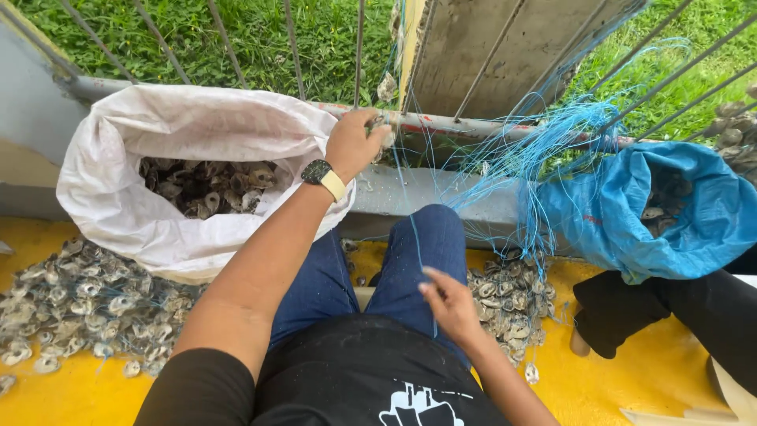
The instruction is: Stringing empty oyster shells onto a line of blue twine, likely for aquaculture spat collection.
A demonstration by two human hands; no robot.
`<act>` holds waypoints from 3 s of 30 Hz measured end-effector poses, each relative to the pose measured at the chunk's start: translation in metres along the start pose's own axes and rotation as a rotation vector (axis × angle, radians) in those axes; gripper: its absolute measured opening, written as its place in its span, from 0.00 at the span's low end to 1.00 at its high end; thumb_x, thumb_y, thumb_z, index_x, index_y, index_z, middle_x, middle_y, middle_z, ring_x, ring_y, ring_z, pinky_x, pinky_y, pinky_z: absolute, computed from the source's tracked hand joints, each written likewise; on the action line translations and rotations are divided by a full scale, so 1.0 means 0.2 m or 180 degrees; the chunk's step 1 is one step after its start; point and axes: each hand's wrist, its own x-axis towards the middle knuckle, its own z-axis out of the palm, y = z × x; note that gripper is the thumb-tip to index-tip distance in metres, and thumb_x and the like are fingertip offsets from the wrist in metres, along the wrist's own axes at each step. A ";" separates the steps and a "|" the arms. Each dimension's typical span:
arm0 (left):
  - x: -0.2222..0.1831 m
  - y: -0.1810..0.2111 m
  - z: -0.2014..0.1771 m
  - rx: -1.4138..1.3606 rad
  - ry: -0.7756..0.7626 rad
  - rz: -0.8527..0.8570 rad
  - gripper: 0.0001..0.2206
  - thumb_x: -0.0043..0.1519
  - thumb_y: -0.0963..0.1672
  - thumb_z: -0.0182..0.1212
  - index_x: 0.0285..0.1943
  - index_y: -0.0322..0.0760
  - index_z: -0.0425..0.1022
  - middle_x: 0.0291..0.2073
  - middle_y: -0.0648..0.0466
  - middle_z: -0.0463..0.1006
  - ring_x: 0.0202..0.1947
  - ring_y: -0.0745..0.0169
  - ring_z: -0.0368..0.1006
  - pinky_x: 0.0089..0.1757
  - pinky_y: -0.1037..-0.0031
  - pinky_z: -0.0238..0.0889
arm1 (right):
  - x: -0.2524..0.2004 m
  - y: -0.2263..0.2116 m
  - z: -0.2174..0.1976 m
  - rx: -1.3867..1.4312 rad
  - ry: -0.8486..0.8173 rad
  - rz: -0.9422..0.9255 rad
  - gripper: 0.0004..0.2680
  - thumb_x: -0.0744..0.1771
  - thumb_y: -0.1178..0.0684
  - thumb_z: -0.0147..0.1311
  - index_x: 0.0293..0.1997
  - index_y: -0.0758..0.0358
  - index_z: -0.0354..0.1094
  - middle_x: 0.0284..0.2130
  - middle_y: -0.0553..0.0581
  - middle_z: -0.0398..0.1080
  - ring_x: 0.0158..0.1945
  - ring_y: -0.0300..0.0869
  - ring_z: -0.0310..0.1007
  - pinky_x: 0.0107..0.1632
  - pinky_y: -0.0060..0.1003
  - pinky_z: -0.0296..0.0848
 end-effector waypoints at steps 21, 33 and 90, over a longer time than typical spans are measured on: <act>-0.81 -0.97 -1.31 0.1345 0.0335 -0.0792 0.06 0.60 0.40 0.65 0.43 0.30 0.81 0.40 0.39 0.81 0.42 0.38 0.77 0.45 0.58 0.70 | 0.59 -0.41 -0.11 0.0743 -0.0287 -0.0061 0.08 0.66 0.61 0.60 0.48 0.71 0.74 0.39 0.58 0.79 0.42 0.42 0.78 0.47 0.35 0.76; -0.85 -1.56 -0.92 0.1847 -0.0991 -0.1526 0.12 0.54 0.38 0.61 0.45 0.37 0.83 0.44 0.37 0.79 0.48 0.36 0.75 0.49 0.54 0.67 | 0.52 -0.64 -0.03 -0.0664 -0.0153 -0.1323 0.04 0.65 0.63 0.61 0.42 0.67 0.73 0.41 0.59 0.74 0.43 0.46 0.76 0.47 0.35 0.73; -0.71 0.52 -0.45 -0.2044 -0.1429 -0.1404 0.18 0.61 0.40 0.65 0.60 0.31 0.70 0.44 0.49 0.79 0.40 0.68 0.78 0.42 0.76 0.72 | 0.32 -0.72 -0.14 0.0048 -0.0389 -0.0728 0.12 0.66 0.62 0.58 0.55 0.69 0.70 0.39 0.59 0.75 0.42 0.44 0.78 0.46 0.36 0.75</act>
